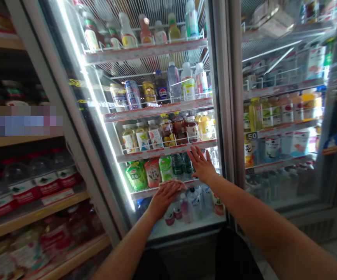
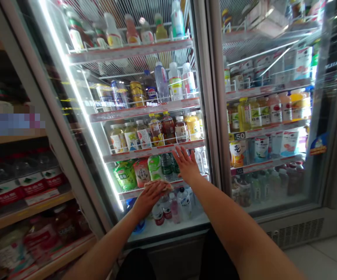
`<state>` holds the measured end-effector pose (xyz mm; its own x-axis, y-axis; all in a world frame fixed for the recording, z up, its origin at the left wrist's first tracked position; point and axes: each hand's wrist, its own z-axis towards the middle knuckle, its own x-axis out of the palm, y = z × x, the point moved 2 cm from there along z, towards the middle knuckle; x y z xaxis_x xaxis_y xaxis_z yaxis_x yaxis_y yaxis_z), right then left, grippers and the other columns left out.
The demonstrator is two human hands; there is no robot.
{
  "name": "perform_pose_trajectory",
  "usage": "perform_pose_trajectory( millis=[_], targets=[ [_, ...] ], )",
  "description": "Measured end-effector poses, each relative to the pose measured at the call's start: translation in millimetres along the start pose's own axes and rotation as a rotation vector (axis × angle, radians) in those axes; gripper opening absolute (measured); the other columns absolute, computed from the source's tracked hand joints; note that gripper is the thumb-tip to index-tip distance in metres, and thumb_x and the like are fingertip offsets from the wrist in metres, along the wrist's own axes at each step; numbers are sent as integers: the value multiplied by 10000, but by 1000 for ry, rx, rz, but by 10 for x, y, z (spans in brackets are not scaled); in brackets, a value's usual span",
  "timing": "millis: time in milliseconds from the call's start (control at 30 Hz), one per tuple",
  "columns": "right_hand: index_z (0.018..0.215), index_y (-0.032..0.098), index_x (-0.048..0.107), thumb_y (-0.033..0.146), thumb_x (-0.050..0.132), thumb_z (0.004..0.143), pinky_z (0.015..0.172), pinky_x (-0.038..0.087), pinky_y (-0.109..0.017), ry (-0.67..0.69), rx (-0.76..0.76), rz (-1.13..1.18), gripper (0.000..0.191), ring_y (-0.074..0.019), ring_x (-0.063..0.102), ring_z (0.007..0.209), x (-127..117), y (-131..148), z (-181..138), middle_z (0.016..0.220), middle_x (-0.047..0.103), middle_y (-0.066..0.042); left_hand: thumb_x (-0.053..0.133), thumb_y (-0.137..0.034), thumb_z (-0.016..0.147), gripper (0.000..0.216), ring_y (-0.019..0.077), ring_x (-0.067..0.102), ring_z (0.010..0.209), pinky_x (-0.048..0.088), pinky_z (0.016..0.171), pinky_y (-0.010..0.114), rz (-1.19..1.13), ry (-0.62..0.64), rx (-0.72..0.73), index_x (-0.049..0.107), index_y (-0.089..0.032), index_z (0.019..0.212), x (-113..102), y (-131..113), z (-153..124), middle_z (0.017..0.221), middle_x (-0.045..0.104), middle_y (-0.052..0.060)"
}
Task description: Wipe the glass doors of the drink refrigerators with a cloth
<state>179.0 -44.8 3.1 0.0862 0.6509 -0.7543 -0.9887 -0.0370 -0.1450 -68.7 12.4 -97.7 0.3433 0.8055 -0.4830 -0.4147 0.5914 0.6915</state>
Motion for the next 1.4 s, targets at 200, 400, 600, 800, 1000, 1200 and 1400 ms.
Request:
perform_pose_trajectory(
  millis=[200, 400, 600, 800, 1000, 1200, 1400],
  targets=[
    [1587, 201, -5, 343, 850, 688, 1204, 62, -627, -23, -12, 6, 1249, -302, -67, 1528, 10, -5, -7, 1647, -37, -105, 476, -161, 985, 404, 171, 491, 1338, 424, 1067, 372, -30, -73, 47, 518, -268, 1372, -145, 109, 109, 1419, 571, 27],
    [1586, 205, -16, 336, 839, 698, 1207, 63, -620, -24, -11, 11, 1239, -302, -82, 1525, 20, -5, -3, 1644, -51, -103, 420, -177, 999, 458, 170, 566, 1239, 502, 906, 310, -230, 9, 14, 428, -239, 1452, -388, 9, 348, 1352, 617, 69],
    [1587, 212, -11, 346, 847, 690, 1207, 86, -618, -14, -6, 4, 1248, -300, -68, 1529, 43, -13, 5, 1646, -46, -91, 446, -84, 918, 424, 182, 599, 1158, 517, 913, 324, -278, -92, -126, 539, -173, 1322, -346, 215, 323, 1253, 666, 78],
    [1586, 206, -23, 337, 838, 698, 1201, 85, -631, -24, -3, -16, 1244, -303, -88, 1527, 62, -14, 2, 1644, -68, -88, 565, -139, 860, 234, 243, 576, 1123, 487, 961, 402, -100, -169, -300, 664, -193, 1065, -334, 404, 404, 1166, 659, 106],
    [1586, 214, -27, 355, 838, 694, 1200, 90, -629, -37, -14, -11, 1251, -309, -91, 1526, 103, -35, 8, 1645, -74, -88, 605, -166, 868, 191, 226, 591, 979, 468, 852, 362, 39, -160, -275, 703, -231, 1019, -294, 293, 310, 1060, 680, 75],
    [1589, 197, -13, 344, 828, 699, 1199, 93, -635, -45, -14, -17, 1234, -312, -76, 1527, 70, -25, -6, 1649, -48, -98, 567, -188, 889, 288, 267, 540, 1215, 435, 1021, 419, -25, -164, -351, 678, -192, 1156, -328, 163, 207, 1254, 639, 103],
    [1592, 194, 13, 316, 809, 715, 1202, 86, -627, -21, -16, -4, 1190, -313, -55, 1530, 32, -15, -15, 1646, -52, -98, 518, -185, 925, 482, 294, 229, 1498, 327, 1178, 442, 21, -86, -317, 512, -149, 1406, -224, 69, 86, 1481, 500, 78]
  ],
)
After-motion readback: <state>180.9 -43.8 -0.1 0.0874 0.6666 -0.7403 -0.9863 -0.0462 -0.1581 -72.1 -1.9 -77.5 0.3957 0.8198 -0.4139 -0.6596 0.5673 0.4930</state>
